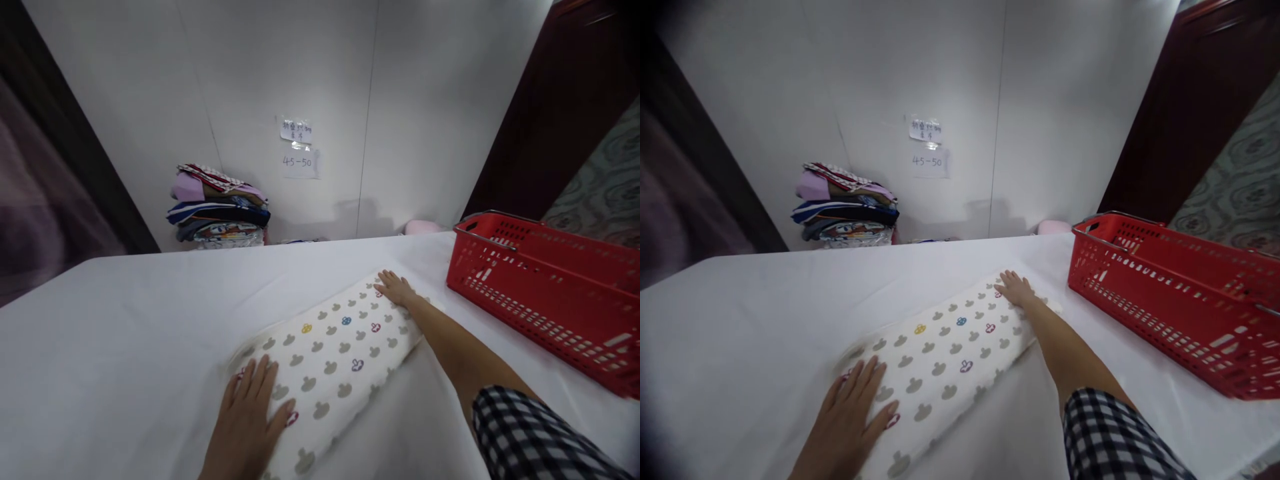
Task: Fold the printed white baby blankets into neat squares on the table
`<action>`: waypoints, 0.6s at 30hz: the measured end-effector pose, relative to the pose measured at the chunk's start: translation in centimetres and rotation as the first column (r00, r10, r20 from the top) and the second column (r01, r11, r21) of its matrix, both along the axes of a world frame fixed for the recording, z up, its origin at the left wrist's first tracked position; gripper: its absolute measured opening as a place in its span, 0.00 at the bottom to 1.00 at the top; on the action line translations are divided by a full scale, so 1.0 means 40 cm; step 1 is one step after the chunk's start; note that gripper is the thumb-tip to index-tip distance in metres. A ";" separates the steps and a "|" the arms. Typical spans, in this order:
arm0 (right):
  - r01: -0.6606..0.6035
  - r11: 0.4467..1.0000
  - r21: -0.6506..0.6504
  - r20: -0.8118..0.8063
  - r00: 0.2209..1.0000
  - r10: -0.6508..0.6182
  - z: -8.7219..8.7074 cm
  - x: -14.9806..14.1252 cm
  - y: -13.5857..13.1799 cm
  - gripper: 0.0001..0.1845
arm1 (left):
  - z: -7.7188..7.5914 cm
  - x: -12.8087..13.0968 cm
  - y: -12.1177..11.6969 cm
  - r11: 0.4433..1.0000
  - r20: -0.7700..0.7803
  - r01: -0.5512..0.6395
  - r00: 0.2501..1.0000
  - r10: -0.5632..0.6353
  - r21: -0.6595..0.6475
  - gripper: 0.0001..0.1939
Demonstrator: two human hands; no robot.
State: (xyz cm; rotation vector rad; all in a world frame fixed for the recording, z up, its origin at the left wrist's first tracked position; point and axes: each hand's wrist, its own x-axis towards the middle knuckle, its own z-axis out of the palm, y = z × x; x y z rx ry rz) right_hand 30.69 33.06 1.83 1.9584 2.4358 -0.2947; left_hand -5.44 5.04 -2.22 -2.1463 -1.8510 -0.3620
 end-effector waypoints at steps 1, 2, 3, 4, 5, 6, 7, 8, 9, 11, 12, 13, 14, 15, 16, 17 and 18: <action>0.007 1.000 -0.006 -0.008 1.000 -0.007 -0.006 0.000 0.006 0.36 | -0.002 -0.001 0.001 1.000 0.007 0.002 1.000 -0.002 -0.001 0.33; 0.012 1.000 -0.009 -0.017 1.000 -0.012 -0.009 0.001 0.010 0.36 | -0.003 -0.002 0.001 1.000 0.013 0.004 1.000 -0.004 0.000 0.33; 0.014 1.000 -0.012 -0.027 1.000 -0.014 -0.011 0.002 0.012 0.36 | -0.003 -0.002 0.001 1.000 0.017 0.005 1.000 -0.005 0.002 0.33; 0.015 1.000 -0.014 -0.038 0.999 -0.015 -0.010 0.005 0.013 0.35 | -0.003 -0.001 0.000 1.000 0.020 0.007 1.000 -0.007 0.003 0.33; 0.019 1.000 -0.013 -0.049 0.999 -0.019 -0.008 0.010 0.012 0.35 | -0.002 0.000 -0.001 1.000 0.024 0.010 1.000 -0.010 0.003 0.34; 0.028 1.000 -0.009 -0.060 0.998 -0.029 -0.004 0.019 0.009 0.34 | 0.000 0.001 -0.002 1.000 0.029 0.013 0.999 -0.013 0.001 0.34; 0.046 0.999 -0.001 -0.071 0.996 -0.046 0.000 0.032 0.005 0.33 | 0.003 0.003 -0.002 1.000 0.038 0.014 0.999 -0.013 -0.004 0.34; 0.074 0.997 0.007 -0.080 0.994 -0.073 0.005 0.051 -0.001 0.32 | 0.007 0.004 -0.002 1.000 0.049 0.013 0.999 -0.013 -0.012 0.34; 0.110 0.994 0.013 -0.090 0.990 -0.108 0.010 0.073 -0.009 0.31 | 0.011 0.006 -0.001 1.000 0.063 0.010 0.998 -0.009 -0.023 0.33; 0.190 0.982 0.013 -0.111 0.976 -0.188 0.019 0.130 -0.030 0.30 | 0.024 0.010 0.000 0.999 0.098 0.001 0.995 0.003 -0.046 0.32; 0.226 0.974 0.008 -0.124 0.967 -0.223 0.023 0.160 -0.043 0.30 | 0.032 0.012 -0.002 0.999 0.121 -0.010 0.993 0.016 -0.052 0.31; 0.256 0.967 0.000 -0.138 0.957 -0.253 0.027 0.190 -0.057 0.29 | 0.041 0.015 -0.006 0.998 0.146 -0.025 0.989 0.032 -0.052 0.29; 0.280 0.960 -0.010 -0.155 0.948 -0.279 0.029 0.218 -0.072 0.29 | 0.053 0.019 -0.014 0.998 0.171 -0.039 0.984 0.047 -0.048 0.28; 0.302 0.953 -0.023 -0.173 0.938 -0.301 0.031 0.242 -0.086 0.28 | 0.065 0.024 -0.026 0.998 0.196 -0.047 0.979 0.054 -0.043 0.27; 0.321 0.946 -0.040 -0.191 0.927 -0.322 0.032 0.263 -0.099 0.27 | 0.079 0.031 -0.043 0.998 0.217 -0.040 0.975 0.049 -0.042 0.25; 0.338 0.939 -0.065 -0.209 0.916 -0.344 0.033 0.279 -0.111 0.26 | 0.094 0.040 -0.064 0.999 0.233 -0.015 0.972 0.025 -0.045 0.25; 0.353 0.931 -0.092 -0.228 0.903 -0.365 0.032 0.291 -0.121 0.25 | 0.108 0.050 -0.088 0.998 0.246 0.029 0.969 -0.015 -0.053 0.25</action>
